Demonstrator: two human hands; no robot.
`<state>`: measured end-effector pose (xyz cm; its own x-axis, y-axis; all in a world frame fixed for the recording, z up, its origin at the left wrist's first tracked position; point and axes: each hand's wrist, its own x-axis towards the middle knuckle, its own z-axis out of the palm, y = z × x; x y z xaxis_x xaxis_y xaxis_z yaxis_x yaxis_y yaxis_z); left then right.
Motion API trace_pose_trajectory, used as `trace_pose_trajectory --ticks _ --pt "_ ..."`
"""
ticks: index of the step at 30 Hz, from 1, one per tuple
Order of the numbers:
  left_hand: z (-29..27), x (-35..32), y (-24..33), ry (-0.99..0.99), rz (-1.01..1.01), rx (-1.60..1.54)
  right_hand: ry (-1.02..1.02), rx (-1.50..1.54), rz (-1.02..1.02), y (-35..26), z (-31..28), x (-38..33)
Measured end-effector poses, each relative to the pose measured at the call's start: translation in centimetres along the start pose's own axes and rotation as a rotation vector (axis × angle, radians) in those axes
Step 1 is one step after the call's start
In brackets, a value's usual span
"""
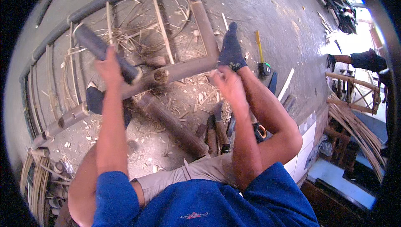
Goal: The person sits on the floor and assembles a bamboo frame by inserting small bamboo dowels into pre-drilled holes. They use a larger bamboo piece as a mallet to tap the dowels into place, then remove and reinsert them to adjust the fit.
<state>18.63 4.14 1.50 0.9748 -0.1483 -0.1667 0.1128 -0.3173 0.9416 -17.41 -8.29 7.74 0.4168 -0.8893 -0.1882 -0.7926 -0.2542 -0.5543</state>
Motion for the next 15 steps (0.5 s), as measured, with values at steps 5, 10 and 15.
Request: trace_pose_trajectory --ticks 5,10,15 --pt "-3.8 9.5 -6.9 0.047 -0.12 -0.132 -0.257 -0.268 0.267 6.6 5.1 -10.2" --pt "-5.1 11.9 -11.3 0.077 0.163 -0.022 -0.411 -0.417 0.474 10.3 5.0 -11.8" --pt "-4.7 8.8 -11.6 0.022 0.428 0.604 -0.644 -0.529 0.43 10.9 6.1 -12.8"
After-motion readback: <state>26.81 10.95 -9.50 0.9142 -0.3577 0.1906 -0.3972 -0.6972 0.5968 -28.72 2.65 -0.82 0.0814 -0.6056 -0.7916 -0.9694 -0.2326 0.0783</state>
